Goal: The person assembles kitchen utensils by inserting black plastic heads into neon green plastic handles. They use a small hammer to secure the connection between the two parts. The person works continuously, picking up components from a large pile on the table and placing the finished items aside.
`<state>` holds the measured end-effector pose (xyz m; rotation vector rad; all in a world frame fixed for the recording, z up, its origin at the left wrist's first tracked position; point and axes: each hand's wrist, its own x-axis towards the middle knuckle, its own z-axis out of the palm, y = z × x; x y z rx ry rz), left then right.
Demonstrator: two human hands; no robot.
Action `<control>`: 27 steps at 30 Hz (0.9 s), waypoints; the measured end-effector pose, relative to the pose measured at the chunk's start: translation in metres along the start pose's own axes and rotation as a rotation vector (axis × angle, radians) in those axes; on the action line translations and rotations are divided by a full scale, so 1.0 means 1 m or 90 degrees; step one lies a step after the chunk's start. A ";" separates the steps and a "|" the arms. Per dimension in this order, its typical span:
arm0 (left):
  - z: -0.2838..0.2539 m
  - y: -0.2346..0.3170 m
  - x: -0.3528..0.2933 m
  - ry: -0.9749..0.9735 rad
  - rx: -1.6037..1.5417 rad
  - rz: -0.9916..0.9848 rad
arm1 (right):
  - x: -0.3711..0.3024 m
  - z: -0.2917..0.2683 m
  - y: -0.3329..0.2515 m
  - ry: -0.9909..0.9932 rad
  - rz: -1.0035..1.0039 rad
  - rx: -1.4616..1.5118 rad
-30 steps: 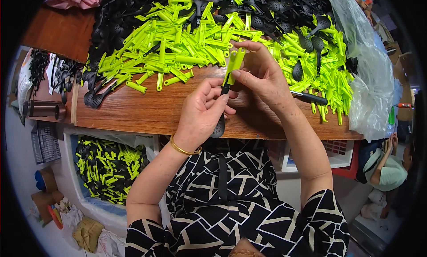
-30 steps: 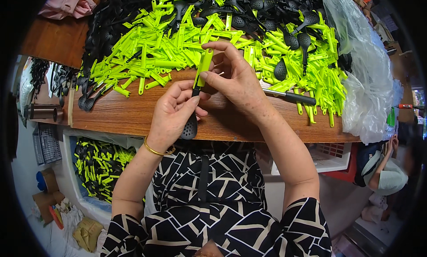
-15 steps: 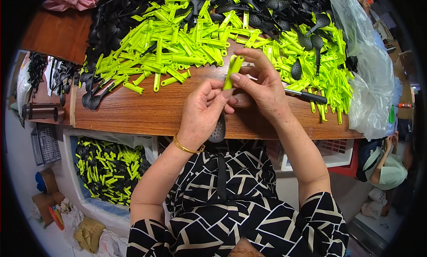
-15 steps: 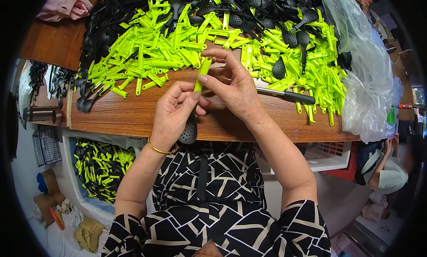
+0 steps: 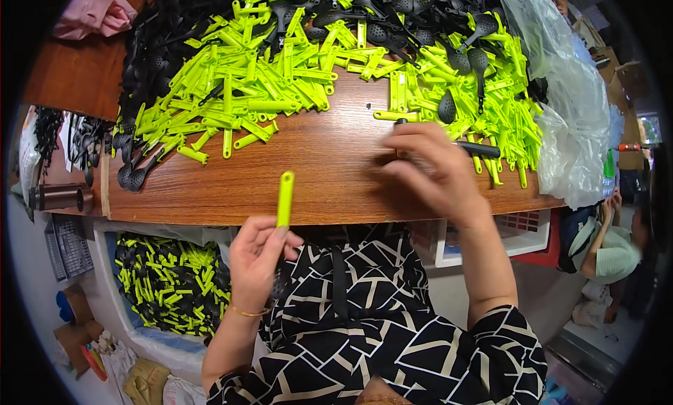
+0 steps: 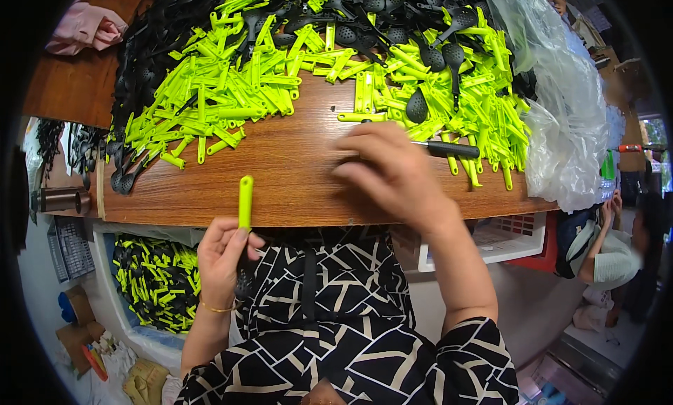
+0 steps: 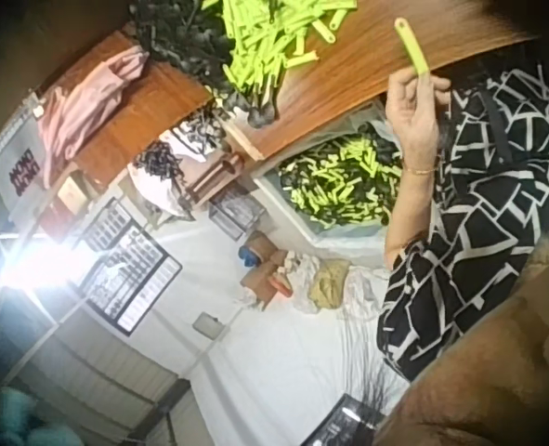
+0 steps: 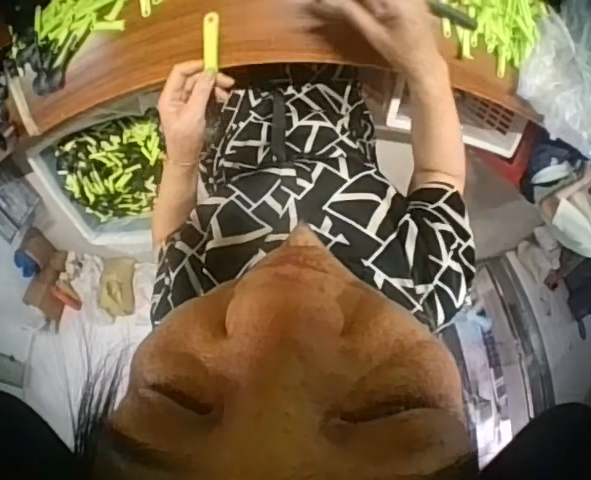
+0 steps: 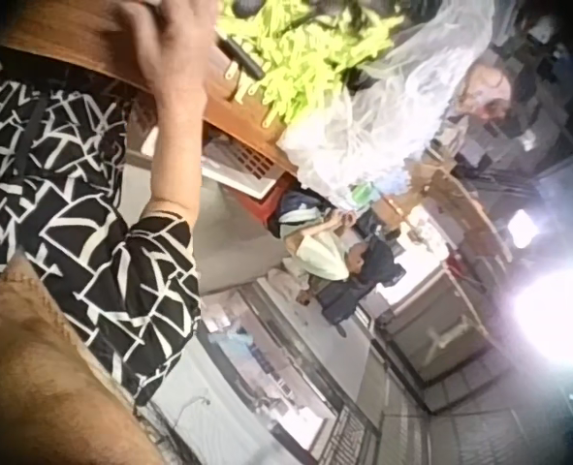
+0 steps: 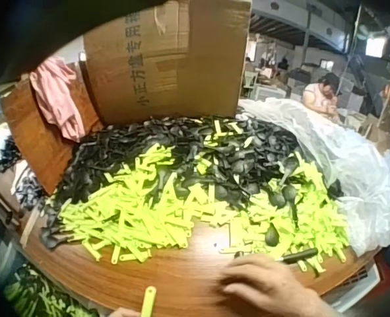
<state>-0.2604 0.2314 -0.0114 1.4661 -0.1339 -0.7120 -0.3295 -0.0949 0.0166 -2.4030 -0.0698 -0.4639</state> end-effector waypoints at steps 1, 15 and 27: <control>-0.010 -0.007 -0.009 0.026 -0.023 -0.015 | -0.008 -0.013 0.007 0.011 0.030 -0.114; -0.012 -0.028 -0.005 0.038 -0.093 -0.146 | -0.001 -0.027 0.040 0.045 -0.150 -0.369; -0.022 -0.032 -0.009 -0.063 -0.150 -0.118 | 0.037 0.061 -0.052 -0.061 -0.368 -0.121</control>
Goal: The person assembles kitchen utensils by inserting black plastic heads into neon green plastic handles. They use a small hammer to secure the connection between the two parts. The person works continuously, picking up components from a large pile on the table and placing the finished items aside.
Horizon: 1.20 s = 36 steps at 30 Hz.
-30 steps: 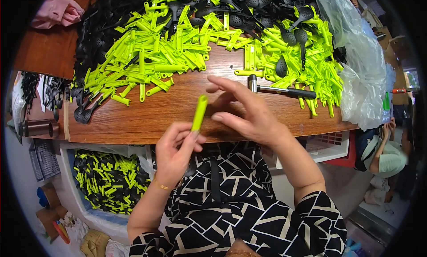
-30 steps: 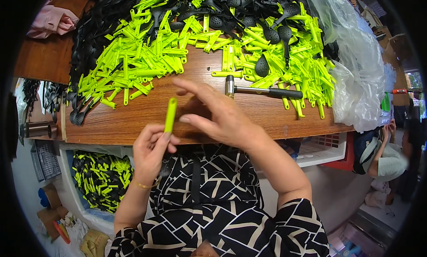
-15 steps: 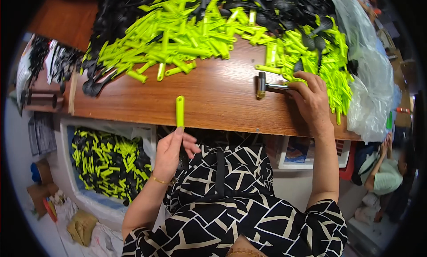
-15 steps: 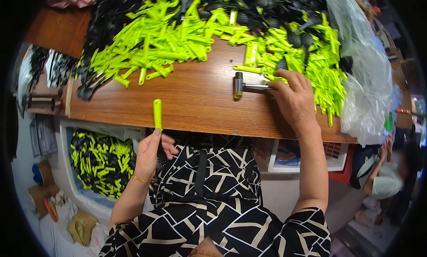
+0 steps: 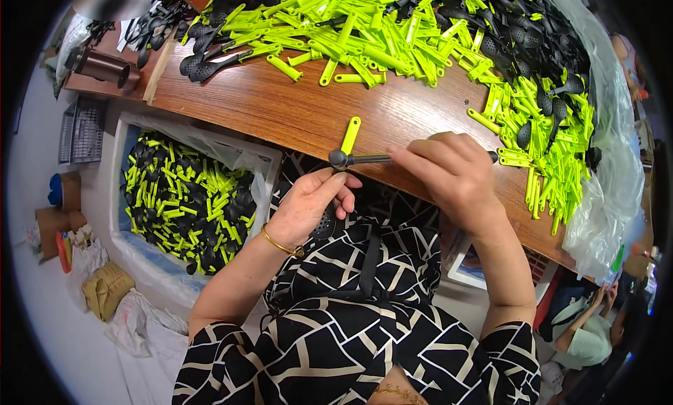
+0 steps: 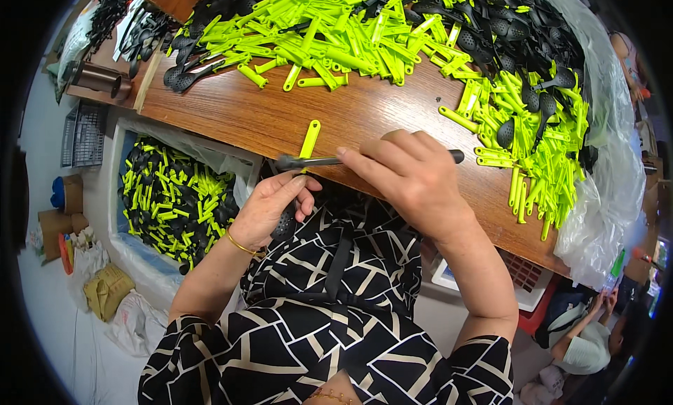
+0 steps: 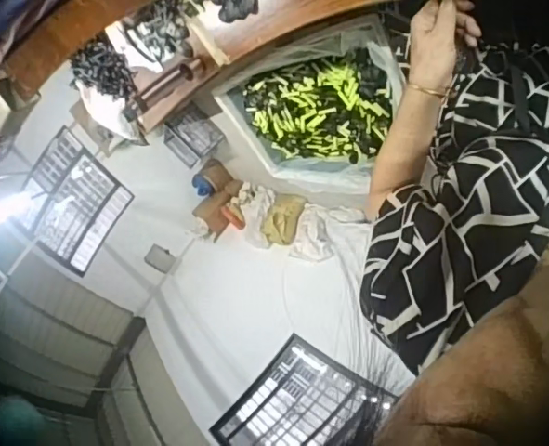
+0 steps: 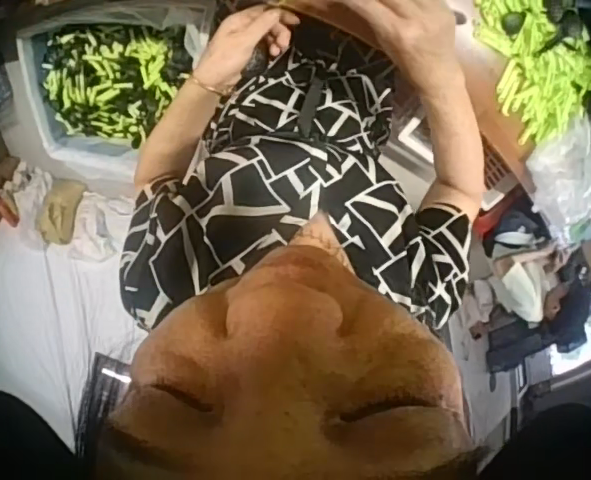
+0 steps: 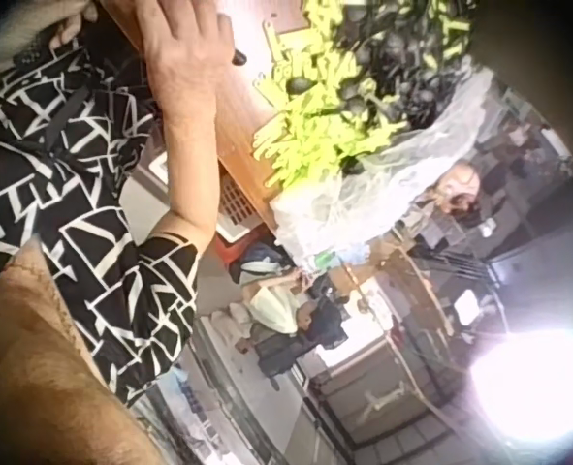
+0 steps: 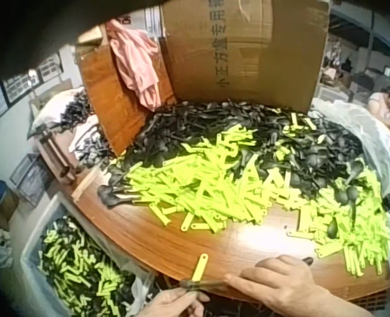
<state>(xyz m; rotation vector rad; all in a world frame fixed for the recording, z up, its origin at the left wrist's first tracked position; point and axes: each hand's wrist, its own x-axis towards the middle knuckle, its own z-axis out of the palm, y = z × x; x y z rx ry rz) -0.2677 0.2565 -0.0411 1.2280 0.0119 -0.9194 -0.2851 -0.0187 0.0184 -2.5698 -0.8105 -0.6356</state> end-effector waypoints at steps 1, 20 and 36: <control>0.000 -0.001 -0.001 0.003 -0.003 -0.003 | -0.002 0.006 0.000 -0.039 0.012 -0.004; 0.003 -0.006 -0.014 0.021 -0.280 -0.016 | -0.018 0.007 -0.001 0.010 0.243 0.176; -0.006 -0.009 -0.001 0.125 -0.046 0.071 | -0.007 0.000 -0.008 0.157 0.207 0.198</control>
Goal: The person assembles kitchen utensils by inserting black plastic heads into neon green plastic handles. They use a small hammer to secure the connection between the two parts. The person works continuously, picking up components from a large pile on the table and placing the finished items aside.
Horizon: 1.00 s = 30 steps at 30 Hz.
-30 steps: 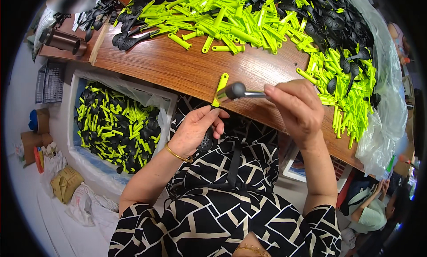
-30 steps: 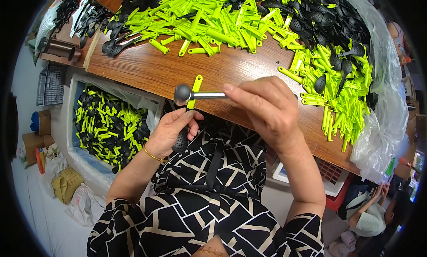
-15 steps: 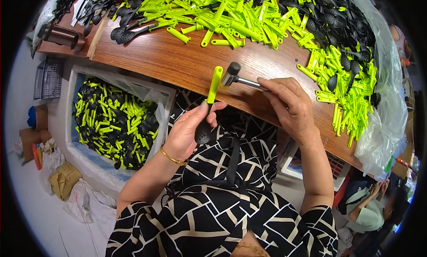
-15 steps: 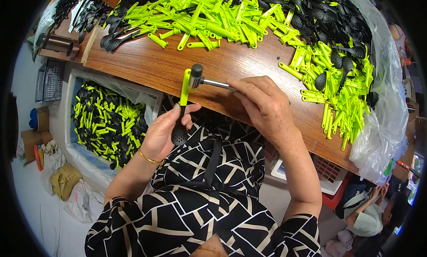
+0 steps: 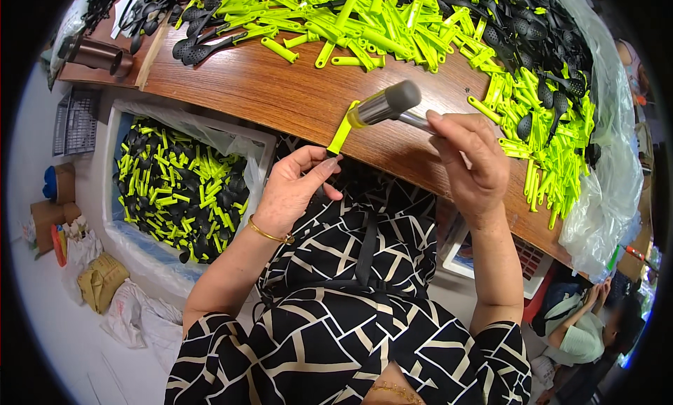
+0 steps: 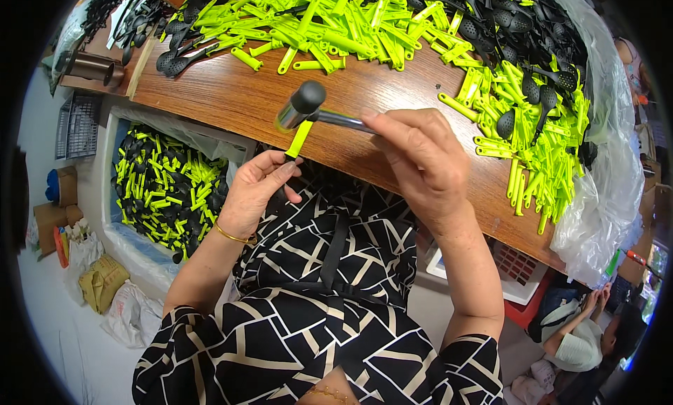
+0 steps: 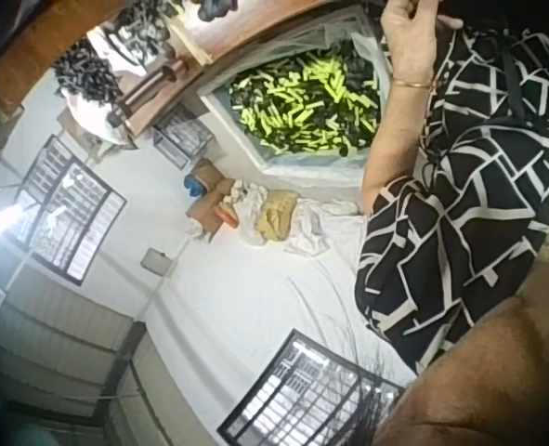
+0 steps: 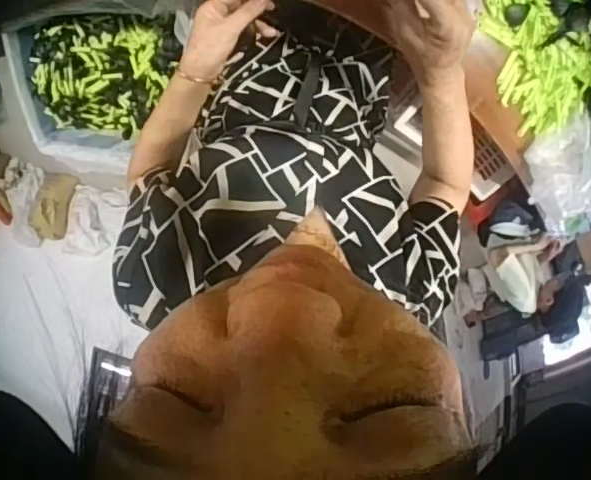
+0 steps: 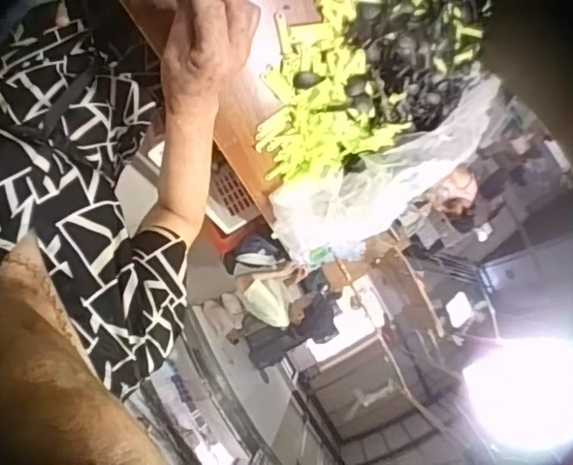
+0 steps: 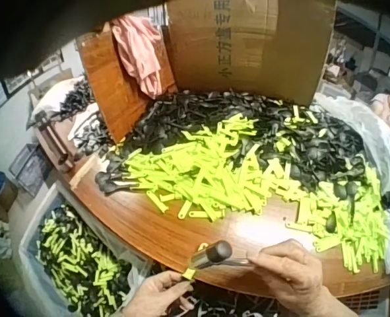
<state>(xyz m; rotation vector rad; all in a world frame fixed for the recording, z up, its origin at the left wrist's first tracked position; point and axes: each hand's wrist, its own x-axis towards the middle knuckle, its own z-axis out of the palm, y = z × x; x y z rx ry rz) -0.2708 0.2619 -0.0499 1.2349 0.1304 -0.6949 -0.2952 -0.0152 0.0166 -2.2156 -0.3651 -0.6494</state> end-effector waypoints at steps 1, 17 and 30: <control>0.001 0.002 0.000 0.001 0.009 -0.007 | -0.001 0.004 0.002 -0.075 -0.025 -0.050; -0.092 -0.032 -0.019 0.171 0.242 0.165 | -0.028 -0.079 0.050 -0.157 0.137 -0.243; -0.205 0.033 -0.004 0.585 0.643 0.392 | -0.012 -0.084 0.100 -0.156 0.112 -0.494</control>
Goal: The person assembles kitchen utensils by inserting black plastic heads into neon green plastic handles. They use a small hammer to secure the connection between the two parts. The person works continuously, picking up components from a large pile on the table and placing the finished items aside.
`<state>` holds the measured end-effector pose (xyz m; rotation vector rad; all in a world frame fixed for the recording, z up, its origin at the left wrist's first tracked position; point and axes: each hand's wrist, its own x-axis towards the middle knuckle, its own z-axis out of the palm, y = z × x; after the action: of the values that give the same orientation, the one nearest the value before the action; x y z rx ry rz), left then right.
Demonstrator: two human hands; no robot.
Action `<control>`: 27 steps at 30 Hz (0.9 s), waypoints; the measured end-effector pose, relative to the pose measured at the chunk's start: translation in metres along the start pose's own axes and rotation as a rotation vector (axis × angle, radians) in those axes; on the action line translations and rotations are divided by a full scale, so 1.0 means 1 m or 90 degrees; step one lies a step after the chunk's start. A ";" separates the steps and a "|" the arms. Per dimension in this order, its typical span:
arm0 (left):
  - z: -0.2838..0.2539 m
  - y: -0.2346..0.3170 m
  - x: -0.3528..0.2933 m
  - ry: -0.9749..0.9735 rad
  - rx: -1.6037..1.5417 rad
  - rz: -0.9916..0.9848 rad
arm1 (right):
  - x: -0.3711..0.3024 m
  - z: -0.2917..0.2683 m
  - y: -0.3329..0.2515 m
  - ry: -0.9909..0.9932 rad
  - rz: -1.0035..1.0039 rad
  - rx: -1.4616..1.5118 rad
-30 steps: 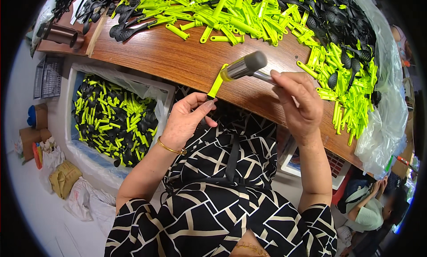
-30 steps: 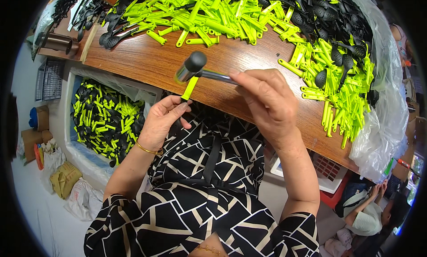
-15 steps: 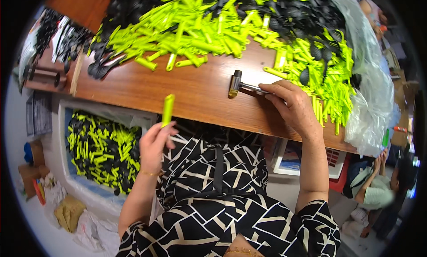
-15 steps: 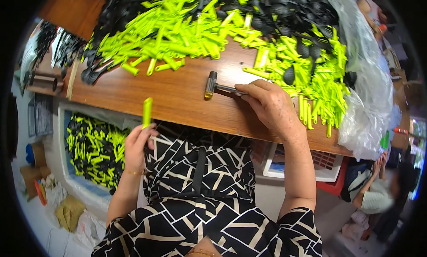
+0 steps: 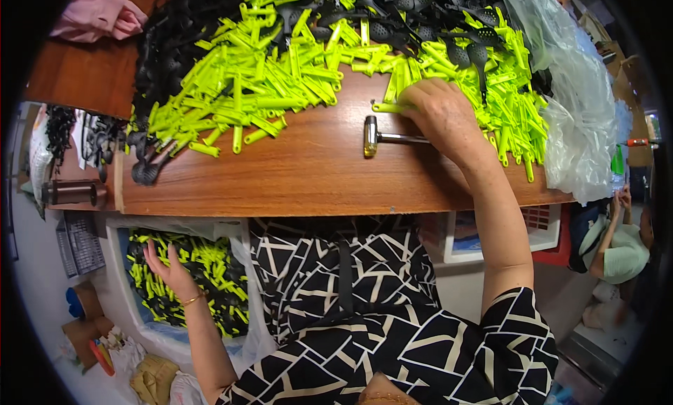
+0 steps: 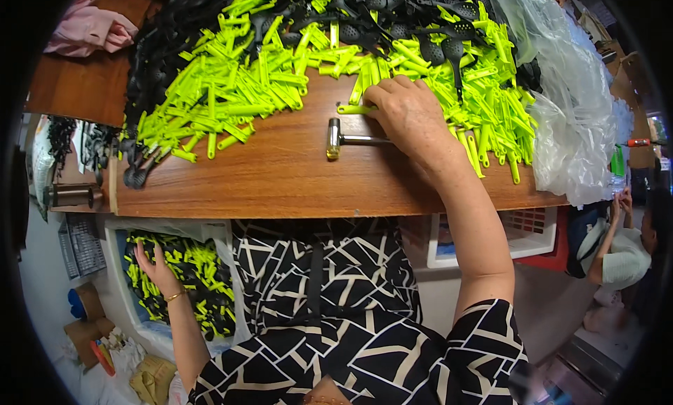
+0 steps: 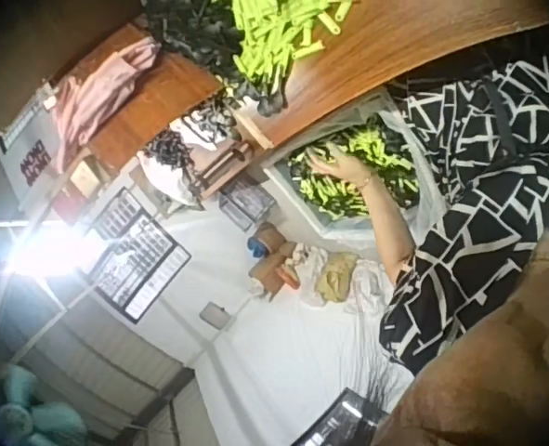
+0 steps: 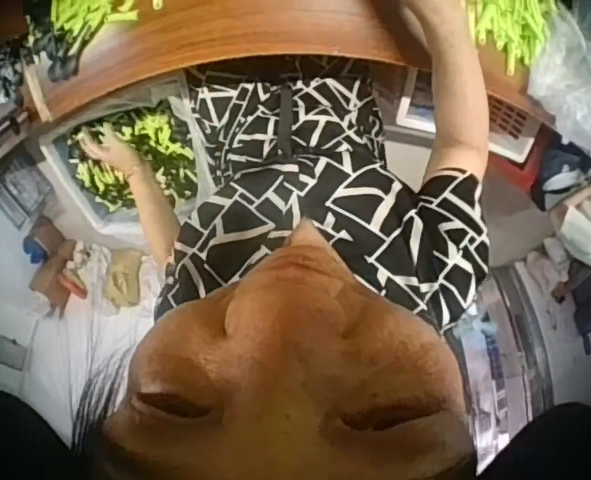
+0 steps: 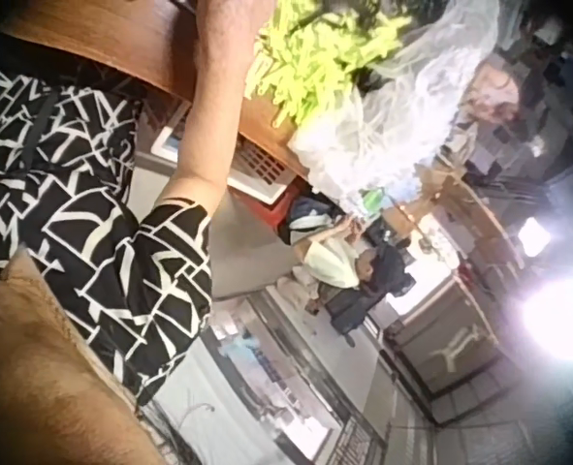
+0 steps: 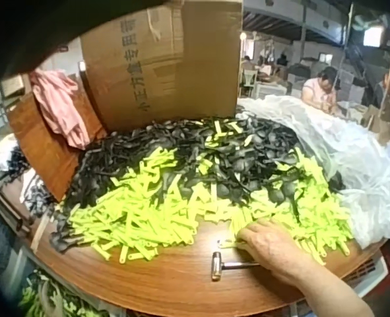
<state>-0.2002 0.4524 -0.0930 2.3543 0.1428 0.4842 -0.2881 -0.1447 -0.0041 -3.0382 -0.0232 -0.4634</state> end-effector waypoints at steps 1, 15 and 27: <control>0.007 0.046 0.008 -0.016 -0.016 0.079 | 0.006 0.003 0.002 -0.001 -0.004 -0.008; 0.268 0.376 0.062 -0.394 -0.151 0.644 | 0.019 -0.007 0.018 -0.194 -0.006 0.170; 0.330 0.409 0.090 -0.265 -0.001 0.760 | 0.006 0.020 0.027 0.185 0.073 0.536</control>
<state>-0.0052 -0.0371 -0.0110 2.2504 -1.4961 0.4877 -0.2754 -0.1697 -0.0235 -2.1225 -0.0219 -0.6687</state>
